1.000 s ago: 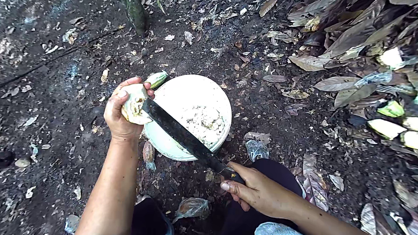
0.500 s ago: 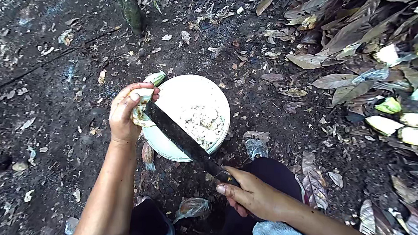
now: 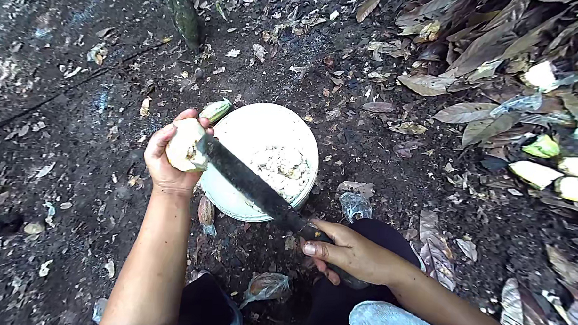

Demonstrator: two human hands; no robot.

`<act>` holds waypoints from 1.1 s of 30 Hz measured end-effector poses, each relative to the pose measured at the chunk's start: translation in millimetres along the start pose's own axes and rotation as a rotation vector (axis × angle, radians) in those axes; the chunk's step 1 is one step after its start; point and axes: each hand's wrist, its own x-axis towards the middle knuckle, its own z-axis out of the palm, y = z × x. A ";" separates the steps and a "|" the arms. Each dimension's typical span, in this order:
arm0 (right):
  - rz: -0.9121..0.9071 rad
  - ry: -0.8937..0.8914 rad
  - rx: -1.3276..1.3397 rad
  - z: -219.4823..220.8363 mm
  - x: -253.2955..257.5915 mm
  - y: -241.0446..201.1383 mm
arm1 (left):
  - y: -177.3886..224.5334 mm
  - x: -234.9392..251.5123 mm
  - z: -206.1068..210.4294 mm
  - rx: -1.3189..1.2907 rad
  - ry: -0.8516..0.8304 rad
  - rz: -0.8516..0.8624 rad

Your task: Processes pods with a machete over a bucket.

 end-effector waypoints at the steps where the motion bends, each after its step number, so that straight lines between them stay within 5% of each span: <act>1: -0.045 0.057 0.021 -1.1 -2.7 3.0 | -0.8 1.3 -3.6 -0.112 0.022 -0.016; 4: -0.172 0.331 0.191 5.2 -6.3 10.9 | 0.2 5.2 -22.4 -0.255 0.194 -0.028; 7: -0.158 0.577 0.376 14.0 -2.6 10.3 | -6.7 28.6 2.4 -0.078 0.520 0.050; 8: -0.143 0.602 0.409 14.6 -1.7 9.2 | -11.7 35.1 32.4 0.029 0.492 0.059; 11: -0.153 0.578 0.430 13.0 1.8 9.7 | -20.4 31.2 135.6 0.337 -0.056 -0.027; 13: -0.181 0.589 0.409 10.6 2.4 13.7 | -20.9 30.4 161.6 0.580 -0.187 0.041; 15: -0.214 0.649 0.397 4.0 3.0 15.4 | -11.5 22.0 151.3 0.725 -0.157 0.084; 18: -0.248 0.749 0.385 -5.8 6.0 16.7 | -9.5 -27.1 105.7 0.766 -0.229 -0.108; 21: -0.258 0.827 0.314 -12.5 10.5 17.8 | -43.9 -89.3 55.5 0.844 -0.517 -0.523; 24: -0.276 0.820 0.171 -14.3 15.6 24.0 | -94.3 -129.1 31.5 1.210 -0.677 -0.971; 27: -0.310 0.786 0.101 -17.6 22.1 29.2 | -154.9 -176.7 -14.7 1.591 -0.732 -1.214; 33: -0.387 0.762 -0.008 -17.1 30.9 33.9 | -248.5 -294.9 -74.6 1.578 -0.809 -1.122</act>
